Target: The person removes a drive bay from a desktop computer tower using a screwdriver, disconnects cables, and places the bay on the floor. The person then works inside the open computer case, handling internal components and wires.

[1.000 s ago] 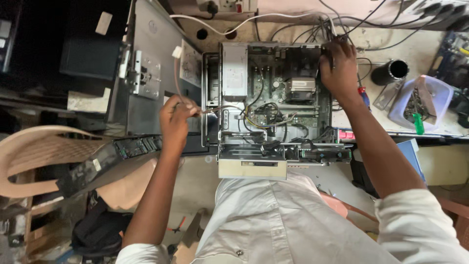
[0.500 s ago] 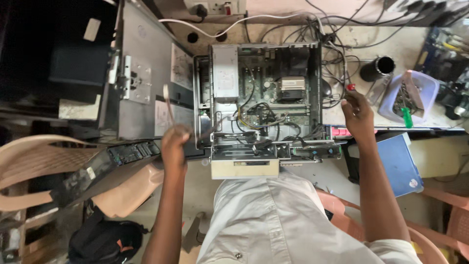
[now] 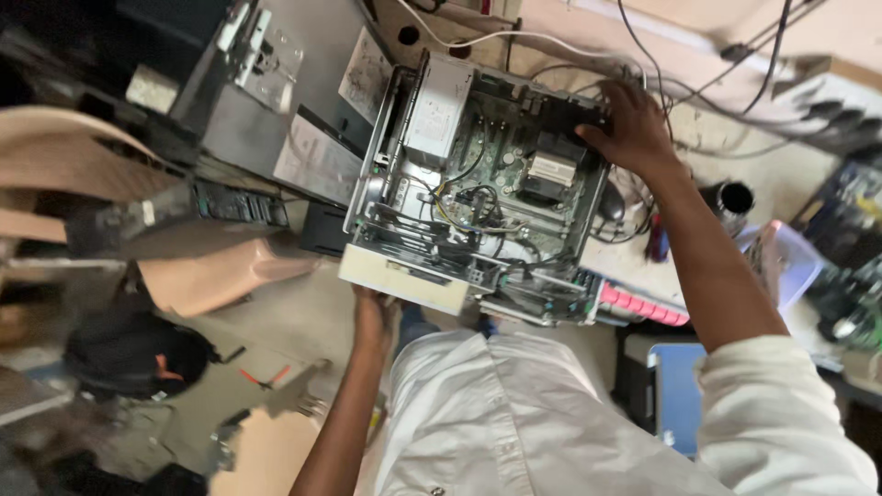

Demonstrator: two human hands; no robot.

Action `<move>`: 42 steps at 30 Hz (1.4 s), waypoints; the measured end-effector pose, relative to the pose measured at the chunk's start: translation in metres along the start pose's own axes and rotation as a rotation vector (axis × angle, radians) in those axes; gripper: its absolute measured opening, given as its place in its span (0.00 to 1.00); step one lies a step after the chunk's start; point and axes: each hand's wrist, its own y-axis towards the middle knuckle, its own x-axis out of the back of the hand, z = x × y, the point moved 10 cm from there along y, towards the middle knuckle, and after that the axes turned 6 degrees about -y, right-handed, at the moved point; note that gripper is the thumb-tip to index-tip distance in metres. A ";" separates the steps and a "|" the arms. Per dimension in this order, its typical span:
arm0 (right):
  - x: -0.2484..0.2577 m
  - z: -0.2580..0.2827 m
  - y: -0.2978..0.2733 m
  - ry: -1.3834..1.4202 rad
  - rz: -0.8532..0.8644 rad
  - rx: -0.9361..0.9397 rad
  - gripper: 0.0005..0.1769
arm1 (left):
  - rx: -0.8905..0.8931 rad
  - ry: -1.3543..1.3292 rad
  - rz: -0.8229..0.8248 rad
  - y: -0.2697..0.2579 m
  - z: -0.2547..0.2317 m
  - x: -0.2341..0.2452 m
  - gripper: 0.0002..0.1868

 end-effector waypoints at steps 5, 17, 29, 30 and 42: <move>-0.050 0.004 0.049 0.038 0.265 0.106 0.24 | -0.023 -0.177 0.067 0.003 0.089 -0.042 0.28; -0.074 0.021 0.074 -0.374 0.272 0.277 0.14 | -0.184 -0.315 0.048 -0.010 0.062 -0.099 0.32; 0.016 0.000 -0.109 -0.194 -0.041 -0.204 0.16 | -0.046 0.035 0.071 0.154 -0.080 -0.106 0.29; 0.012 0.000 -0.125 -0.205 -0.058 -0.280 0.16 | -0.009 0.075 0.090 0.172 -0.085 -0.126 0.29; -0.049 0.049 -0.234 0.016 -0.136 -0.864 0.17 | 0.244 0.337 0.242 0.266 -0.080 -0.246 0.27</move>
